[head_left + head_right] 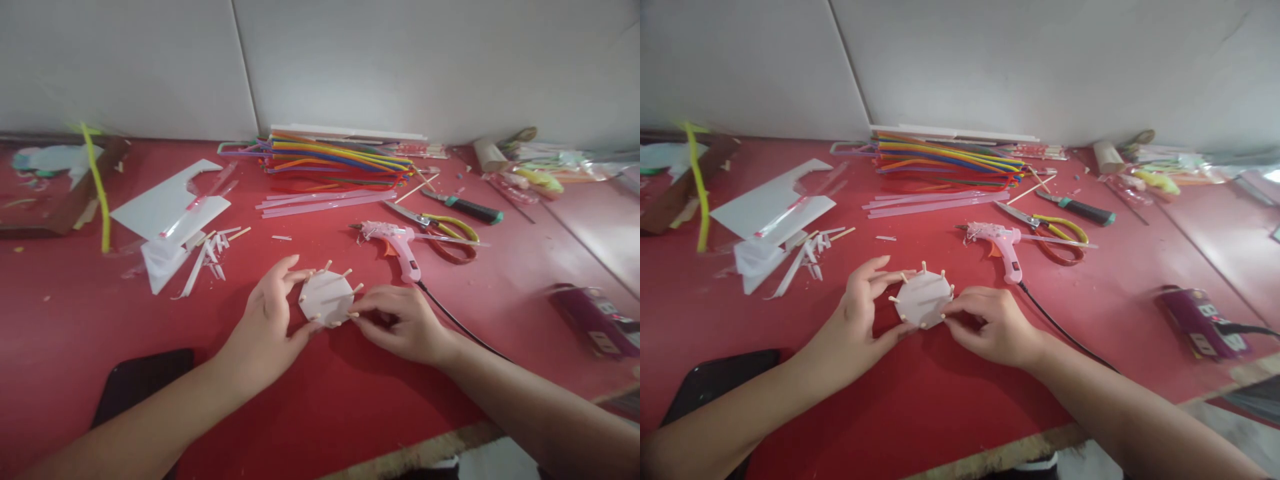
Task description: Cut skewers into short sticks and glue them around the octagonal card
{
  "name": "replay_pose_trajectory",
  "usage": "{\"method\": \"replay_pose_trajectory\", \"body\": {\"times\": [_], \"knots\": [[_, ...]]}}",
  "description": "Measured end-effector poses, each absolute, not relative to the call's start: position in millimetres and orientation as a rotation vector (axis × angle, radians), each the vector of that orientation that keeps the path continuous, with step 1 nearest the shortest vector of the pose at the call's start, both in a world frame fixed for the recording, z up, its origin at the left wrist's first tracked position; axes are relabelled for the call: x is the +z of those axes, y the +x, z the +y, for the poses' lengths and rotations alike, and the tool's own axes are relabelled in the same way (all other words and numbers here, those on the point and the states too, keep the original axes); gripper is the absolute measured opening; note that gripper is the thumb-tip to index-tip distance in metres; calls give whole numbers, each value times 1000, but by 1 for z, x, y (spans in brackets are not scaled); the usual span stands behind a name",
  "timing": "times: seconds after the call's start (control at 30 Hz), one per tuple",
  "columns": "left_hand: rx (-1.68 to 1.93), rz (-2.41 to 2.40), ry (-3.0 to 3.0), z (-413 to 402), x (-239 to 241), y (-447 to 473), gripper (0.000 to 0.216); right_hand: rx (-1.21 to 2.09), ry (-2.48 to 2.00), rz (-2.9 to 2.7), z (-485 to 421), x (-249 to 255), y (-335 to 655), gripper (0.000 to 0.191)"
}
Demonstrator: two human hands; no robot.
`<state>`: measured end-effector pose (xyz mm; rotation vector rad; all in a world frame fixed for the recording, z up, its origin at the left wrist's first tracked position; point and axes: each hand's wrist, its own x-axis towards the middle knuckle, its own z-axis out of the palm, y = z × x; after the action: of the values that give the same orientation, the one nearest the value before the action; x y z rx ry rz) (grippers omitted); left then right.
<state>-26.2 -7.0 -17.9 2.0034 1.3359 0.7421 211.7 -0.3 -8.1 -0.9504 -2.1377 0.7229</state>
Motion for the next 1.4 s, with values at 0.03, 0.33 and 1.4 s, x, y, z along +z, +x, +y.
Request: {"method": "replay_pose_trajectory", "body": {"times": [0.03,0.33,1.4], "knots": [[745,1336,2006,-7,-18,-26,81,727,-949,-2138,0,-8,212,18],[741,1336,2020,-7,-18,-26,80,722,-942,-2142,0,-7,211,18],[742,1349,2005,-8,-16,-26,80,786,-956,-2161,0,-5,214,25]]}}
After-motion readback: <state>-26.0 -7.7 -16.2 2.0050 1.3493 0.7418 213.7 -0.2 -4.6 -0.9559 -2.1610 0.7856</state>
